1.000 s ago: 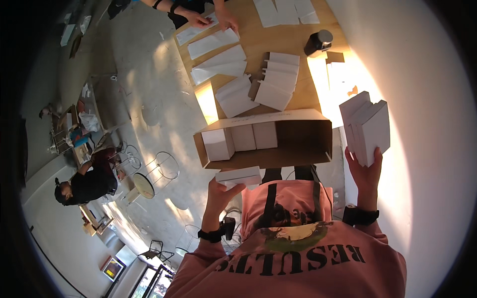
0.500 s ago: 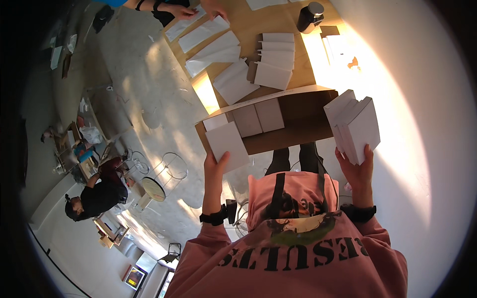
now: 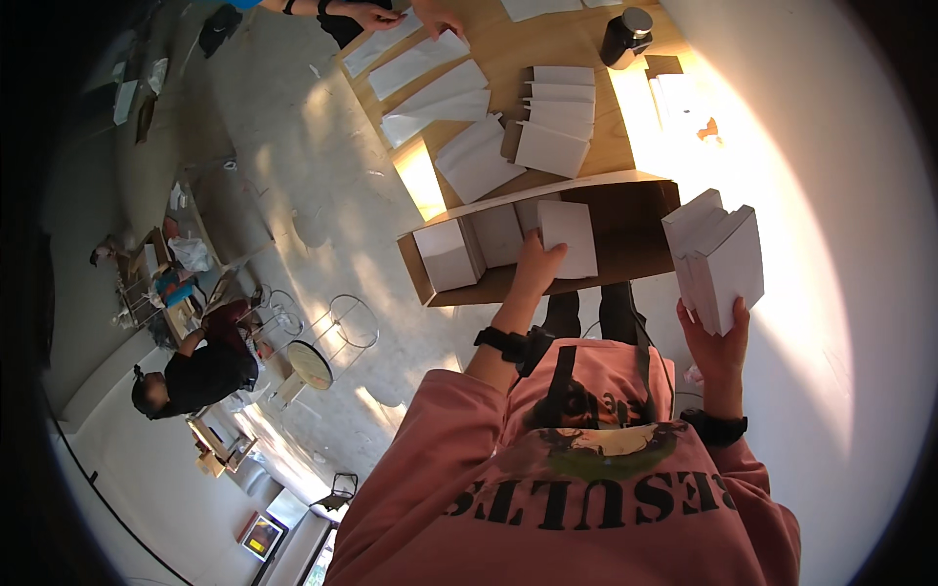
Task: The person assembles a cardboard box, applies adhesive tape to the bottom, and then places several white rectangular paper products into the box from a table.
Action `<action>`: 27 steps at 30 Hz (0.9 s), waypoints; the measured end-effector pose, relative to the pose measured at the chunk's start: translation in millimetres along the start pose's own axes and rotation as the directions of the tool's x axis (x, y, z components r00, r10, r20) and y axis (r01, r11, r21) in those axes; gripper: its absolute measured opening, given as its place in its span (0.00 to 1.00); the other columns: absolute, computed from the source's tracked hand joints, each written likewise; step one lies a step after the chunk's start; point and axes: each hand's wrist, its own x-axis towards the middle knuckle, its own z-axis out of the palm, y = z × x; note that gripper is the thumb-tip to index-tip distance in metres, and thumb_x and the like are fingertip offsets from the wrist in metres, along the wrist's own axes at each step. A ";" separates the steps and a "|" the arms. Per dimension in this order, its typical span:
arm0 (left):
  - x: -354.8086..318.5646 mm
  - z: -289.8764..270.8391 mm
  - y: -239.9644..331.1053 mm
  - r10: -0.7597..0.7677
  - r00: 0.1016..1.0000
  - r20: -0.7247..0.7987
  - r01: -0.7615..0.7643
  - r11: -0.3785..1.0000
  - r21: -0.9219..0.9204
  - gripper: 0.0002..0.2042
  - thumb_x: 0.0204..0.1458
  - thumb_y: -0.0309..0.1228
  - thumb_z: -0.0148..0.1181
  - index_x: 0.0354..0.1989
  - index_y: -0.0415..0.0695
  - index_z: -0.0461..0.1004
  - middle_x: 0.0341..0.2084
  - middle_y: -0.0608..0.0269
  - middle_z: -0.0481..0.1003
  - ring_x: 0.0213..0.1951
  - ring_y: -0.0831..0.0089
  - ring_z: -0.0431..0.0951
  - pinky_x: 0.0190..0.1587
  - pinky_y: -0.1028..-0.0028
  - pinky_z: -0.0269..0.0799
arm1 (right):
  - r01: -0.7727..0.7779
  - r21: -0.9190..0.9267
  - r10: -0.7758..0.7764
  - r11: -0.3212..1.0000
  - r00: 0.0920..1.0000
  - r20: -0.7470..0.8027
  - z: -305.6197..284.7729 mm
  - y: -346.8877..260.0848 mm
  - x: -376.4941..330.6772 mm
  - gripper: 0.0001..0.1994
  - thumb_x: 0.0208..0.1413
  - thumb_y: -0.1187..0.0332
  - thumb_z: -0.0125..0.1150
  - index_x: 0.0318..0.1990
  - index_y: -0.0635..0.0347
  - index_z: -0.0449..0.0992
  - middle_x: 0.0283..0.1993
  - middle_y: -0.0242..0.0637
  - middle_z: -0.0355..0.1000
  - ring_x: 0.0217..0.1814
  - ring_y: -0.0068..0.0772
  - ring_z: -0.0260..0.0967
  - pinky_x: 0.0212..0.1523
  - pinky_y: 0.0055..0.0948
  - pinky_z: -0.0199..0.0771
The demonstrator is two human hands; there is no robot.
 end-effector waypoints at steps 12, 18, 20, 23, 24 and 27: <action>-4.9 -27.9 -23.7 -0.158 0.981 -0.115 0.144 0.982 -0.123 0.21 0.43 0.26 0.55 0.45 0.29 0.61 0.38 0.42 0.71 0.40 0.54 0.74 0.43 0.67 0.69 | -0.012 0.018 0.013 1.000 0.999 -0.038 -3.4 -3.4 2.8 0.29 0.47 0.54 0.61 0.53 0.57 0.59 0.52 0.42 0.58 0.57 0.40 0.54 0.56 0.42 0.57; -58.4 -10.4 9.8 -0.046 0.999 0.023 0.052 0.889 -0.455 0.21 0.43 0.26 0.59 0.46 0.34 0.62 0.37 0.53 0.72 0.39 0.70 0.74 0.41 0.73 0.69 | -0.083 -0.086 0.093 0.993 0.988 0.127 -12.1 -0.9 -0.5 0.30 0.46 0.54 0.61 0.54 0.57 0.60 0.54 0.39 0.59 0.58 0.38 0.54 0.58 0.40 0.54; -86.3 -3.8 45.3 0.011 0.991 0.133 0.052 0.888 -0.456 0.20 0.45 0.25 0.59 0.47 0.36 0.61 0.38 0.58 0.72 0.41 0.74 0.73 0.43 0.76 0.69 | -0.041 -0.167 0.076 0.985 0.976 0.206 -9.1 6.4 -1.2 0.30 0.45 0.55 0.62 0.54 0.57 0.60 0.54 0.38 0.60 0.58 0.38 0.54 0.59 0.40 0.53; -109.1 12.0 63.6 0.127 0.968 0.214 0.016 0.826 -0.564 0.20 0.47 0.24 0.58 0.48 0.36 0.60 0.39 0.59 0.71 0.42 0.76 0.72 0.44 0.77 0.68 | -0.009 -0.296 0.099 0.955 0.951 0.292 -31.4 9.1 3.4 0.34 0.43 0.53 0.63 0.56 0.57 0.59 0.56 0.38 0.60 0.60 0.39 0.54 0.60 0.42 0.52; -113.8 13.7 70.3 0.194 0.953 0.232 -0.012 0.792 -0.611 0.19 0.48 0.23 0.57 0.48 0.36 0.60 0.40 0.59 0.71 0.42 0.76 0.72 0.44 0.77 0.68 | -0.021 -0.349 0.131 0.937 0.946 0.296 -41.4 7.1 4.7 0.37 0.41 0.51 0.63 0.58 0.57 0.57 0.57 0.39 0.59 0.61 0.40 0.53 0.60 0.44 0.52; -120.3 4.4 81.1 0.195 0.898 0.394 0.009 0.888 -0.460 0.25 0.47 0.22 0.57 0.54 0.37 0.56 0.41 0.57 0.70 0.44 0.73 0.71 0.46 0.76 0.67 | -0.135 -0.320 0.246 0.938 0.909 0.338 -24.0 10.2 -5.7 0.33 0.41 0.56 0.64 0.55 0.59 0.61 0.52 0.36 0.65 0.58 0.39 0.59 0.59 0.41 0.54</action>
